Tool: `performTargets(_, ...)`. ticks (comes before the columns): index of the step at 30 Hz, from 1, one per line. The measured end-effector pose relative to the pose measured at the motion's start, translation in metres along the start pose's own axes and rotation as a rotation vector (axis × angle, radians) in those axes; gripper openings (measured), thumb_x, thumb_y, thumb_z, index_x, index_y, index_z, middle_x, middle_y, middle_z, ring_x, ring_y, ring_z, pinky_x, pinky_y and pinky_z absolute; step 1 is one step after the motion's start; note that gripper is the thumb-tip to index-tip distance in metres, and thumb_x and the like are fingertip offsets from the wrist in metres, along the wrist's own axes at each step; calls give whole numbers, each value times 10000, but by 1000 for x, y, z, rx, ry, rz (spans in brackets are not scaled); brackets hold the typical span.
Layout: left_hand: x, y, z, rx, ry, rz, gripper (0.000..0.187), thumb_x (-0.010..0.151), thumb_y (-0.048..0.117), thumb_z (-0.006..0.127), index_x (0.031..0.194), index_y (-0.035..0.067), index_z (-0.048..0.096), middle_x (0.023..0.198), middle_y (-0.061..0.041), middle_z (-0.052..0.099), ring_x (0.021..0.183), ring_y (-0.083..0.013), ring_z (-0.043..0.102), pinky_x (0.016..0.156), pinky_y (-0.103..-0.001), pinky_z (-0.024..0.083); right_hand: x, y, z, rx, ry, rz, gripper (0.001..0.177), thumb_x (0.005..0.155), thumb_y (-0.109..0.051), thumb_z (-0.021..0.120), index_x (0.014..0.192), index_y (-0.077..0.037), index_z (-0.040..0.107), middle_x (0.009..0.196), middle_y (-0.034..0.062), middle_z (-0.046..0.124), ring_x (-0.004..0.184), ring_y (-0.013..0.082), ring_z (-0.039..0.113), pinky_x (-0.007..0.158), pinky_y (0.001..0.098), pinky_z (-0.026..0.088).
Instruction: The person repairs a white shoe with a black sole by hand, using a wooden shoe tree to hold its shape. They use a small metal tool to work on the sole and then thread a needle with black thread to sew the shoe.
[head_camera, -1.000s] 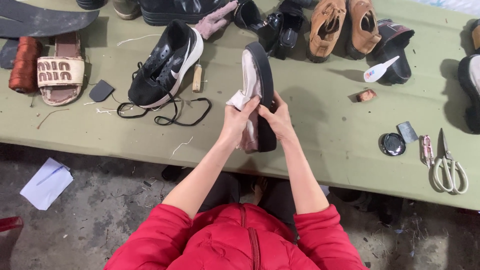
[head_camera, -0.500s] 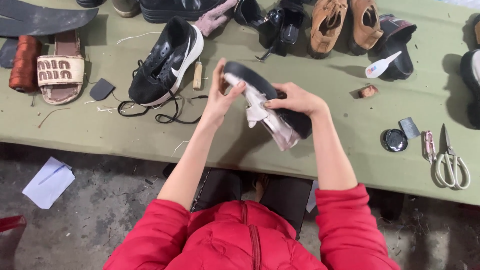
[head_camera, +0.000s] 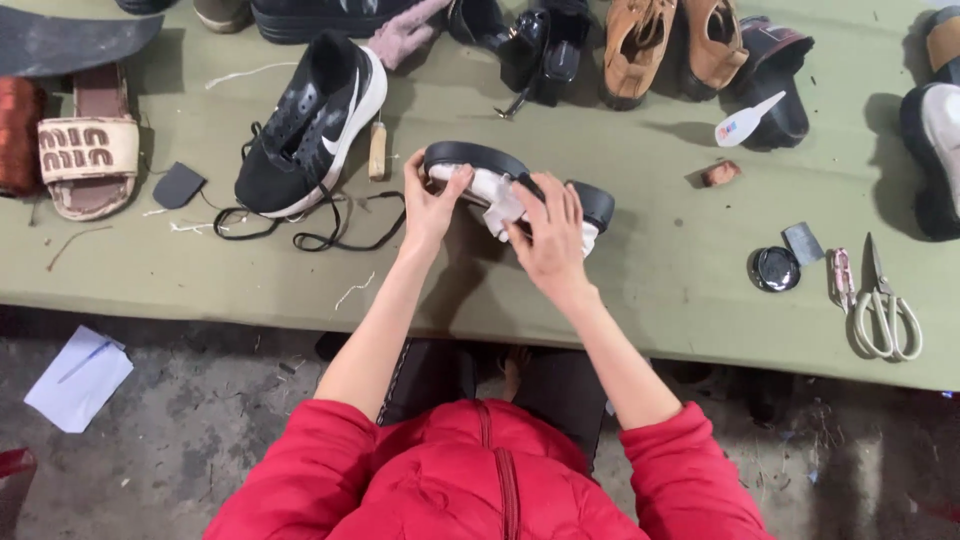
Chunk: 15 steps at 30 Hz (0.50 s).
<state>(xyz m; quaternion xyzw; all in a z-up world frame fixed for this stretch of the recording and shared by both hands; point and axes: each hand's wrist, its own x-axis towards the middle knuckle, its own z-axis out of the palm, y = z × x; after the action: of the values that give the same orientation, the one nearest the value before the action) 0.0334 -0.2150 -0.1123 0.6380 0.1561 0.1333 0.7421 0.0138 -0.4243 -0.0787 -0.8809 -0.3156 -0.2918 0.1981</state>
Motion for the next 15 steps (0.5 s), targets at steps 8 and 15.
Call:
performTargets(8,-17,16,16,4,-19,37,1029,816,412,939,1545,122,274,1414,-269,486,1284,-380,547,1118,-495,454,-17,-4,27,-35,170,18,311,1006,-298,687,1291,-174,705,1450,113,511,1363,321,501,1181,541,298)
performTargets(15,-4,12,24,123,-3,-31,1196,696,364,1000,1583,177,220,1491,-284,439,1402,-424,486,1162,-515,420,-10,1,34,-9,237,30,250,993,-261,685,1224,-182,737,1414,103,535,1338,317,525,1170,542,318)
